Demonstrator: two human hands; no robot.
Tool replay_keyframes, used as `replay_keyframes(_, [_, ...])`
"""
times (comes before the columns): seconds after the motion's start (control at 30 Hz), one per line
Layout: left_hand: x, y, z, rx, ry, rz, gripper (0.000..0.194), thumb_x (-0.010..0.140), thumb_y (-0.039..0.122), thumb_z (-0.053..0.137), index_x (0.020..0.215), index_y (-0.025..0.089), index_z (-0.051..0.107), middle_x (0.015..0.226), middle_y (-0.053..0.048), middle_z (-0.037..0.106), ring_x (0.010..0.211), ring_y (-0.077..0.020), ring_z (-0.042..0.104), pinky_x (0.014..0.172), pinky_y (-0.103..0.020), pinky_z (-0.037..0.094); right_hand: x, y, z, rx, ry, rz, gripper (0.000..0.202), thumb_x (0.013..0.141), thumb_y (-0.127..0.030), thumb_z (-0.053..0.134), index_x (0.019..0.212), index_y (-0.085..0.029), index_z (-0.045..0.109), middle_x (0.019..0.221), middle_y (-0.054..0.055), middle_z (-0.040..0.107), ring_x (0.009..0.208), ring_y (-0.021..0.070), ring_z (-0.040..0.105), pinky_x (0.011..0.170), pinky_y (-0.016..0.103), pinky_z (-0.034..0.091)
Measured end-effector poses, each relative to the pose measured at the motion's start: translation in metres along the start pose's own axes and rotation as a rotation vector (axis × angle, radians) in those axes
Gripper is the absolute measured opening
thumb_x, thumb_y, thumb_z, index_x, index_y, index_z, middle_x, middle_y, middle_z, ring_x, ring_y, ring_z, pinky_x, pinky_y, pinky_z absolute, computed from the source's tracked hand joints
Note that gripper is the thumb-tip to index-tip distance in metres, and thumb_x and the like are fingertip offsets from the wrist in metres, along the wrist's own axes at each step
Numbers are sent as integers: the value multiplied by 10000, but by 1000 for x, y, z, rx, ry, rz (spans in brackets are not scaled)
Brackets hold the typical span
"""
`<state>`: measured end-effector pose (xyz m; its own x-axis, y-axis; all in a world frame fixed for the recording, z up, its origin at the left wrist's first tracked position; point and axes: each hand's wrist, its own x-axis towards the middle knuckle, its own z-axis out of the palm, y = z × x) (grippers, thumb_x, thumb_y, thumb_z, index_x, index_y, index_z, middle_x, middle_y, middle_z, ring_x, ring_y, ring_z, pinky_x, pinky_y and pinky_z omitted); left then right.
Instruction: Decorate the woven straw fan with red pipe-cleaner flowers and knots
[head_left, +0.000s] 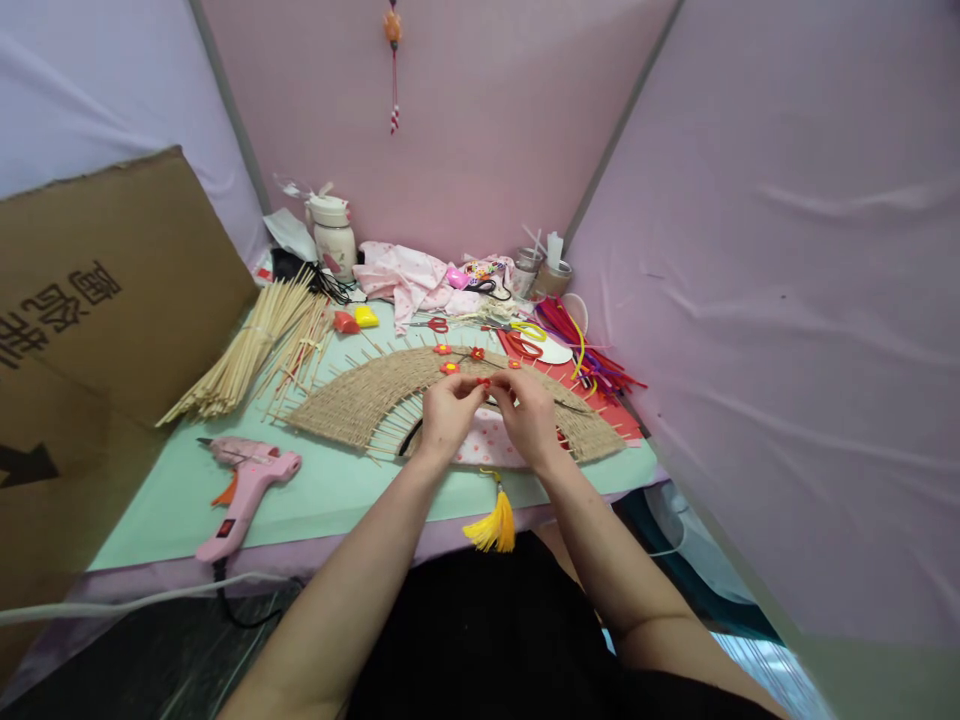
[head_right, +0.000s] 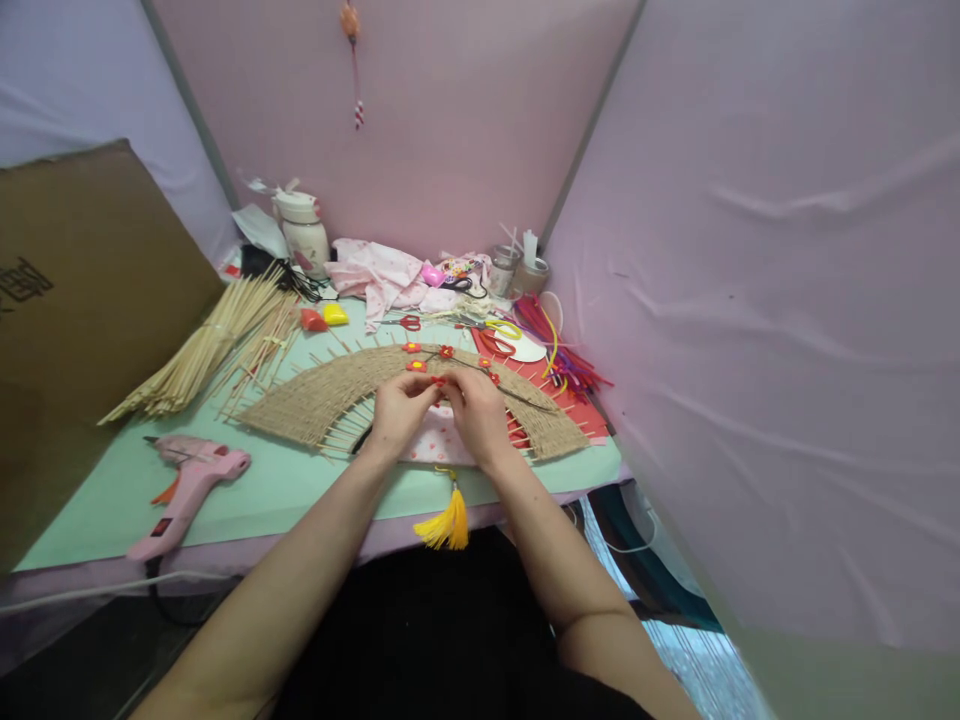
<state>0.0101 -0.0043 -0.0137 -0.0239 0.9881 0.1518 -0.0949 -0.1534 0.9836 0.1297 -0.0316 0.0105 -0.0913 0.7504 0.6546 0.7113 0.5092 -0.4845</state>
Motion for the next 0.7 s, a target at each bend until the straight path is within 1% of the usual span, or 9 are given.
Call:
replay_keyframes(0.13, [-1,-4,-1,174,-35,65,119,668,202,649,755,147,709,721,-36,705,681,-153,629,671,-259,466,9,1,-8,47,-99,59,103,818,-204,568,736,-200,629,766,44,635,763,193,581,715,323,451])
replay_keyframes(0.23, [-2,-3,-1,168,-100,58,131,675,232,657,759,142,703,714,-33,700,674,-151,623,649,-250,453,16,4,-15,128,-184,171,46,762,-207,611,717,-193,611,753,28,620,733,176,571,679,304,443])
replay_keyframes(0.27, [-2,-2,-1,130,-129,36,145,674,245,664,765,137,700,717,-35,700,674,-153,624,647,-250,455,17,5,-17,173,-210,227,31,747,-214,622,734,-189,608,755,22,623,719,167,571,663,293,443])
replay_keyframes(0.33, [-2,0,-1,30,-191,-21,176,668,263,684,778,126,694,730,-42,704,686,-156,632,660,-256,466,18,6,-21,258,-256,325,74,735,-237,631,775,-179,609,760,17,633,695,153,574,638,277,444])
replay_keyframes(0.4, [-2,4,-2,-65,-251,-88,197,651,261,709,785,118,693,742,-47,709,697,-156,642,693,-267,481,19,8,-23,305,-284,374,116,737,-267,630,794,-167,616,753,20,638,678,147,576,625,271,447])
replay_keyframes(0.5, [-2,11,-4,-238,-320,-228,215,628,242,742,795,115,694,754,-51,717,720,-154,661,771,-294,504,18,12,-25,322,-290,368,130,742,-287,626,777,-162,628,716,17,636,650,141,571,612,267,445])
replay_keyframes(0.57, [-2,15,-5,-356,-361,-331,214,652,265,739,793,111,691,752,-68,721,729,-158,674,806,-315,514,18,15,-26,323,-276,339,128,739,-292,632,754,-165,633,698,12,636,637,136,566,608,263,442])
replay_keyframes(0.63, [-1,17,-5,-426,-372,-410,205,688,285,720,777,104,682,736,-90,721,709,-158,680,798,-322,527,17,18,-26,330,-261,310,130,735,-296,640,738,-167,635,685,9,635,629,134,562,605,261,441])
replay_keyframes(0.7, [-2,17,-5,-451,-347,-447,175,703,264,711,756,103,668,718,-98,718,676,-152,680,769,-312,539,16,20,-26,332,-255,284,123,738,-291,637,738,-168,636,688,9,638,630,134,562,602,261,443])
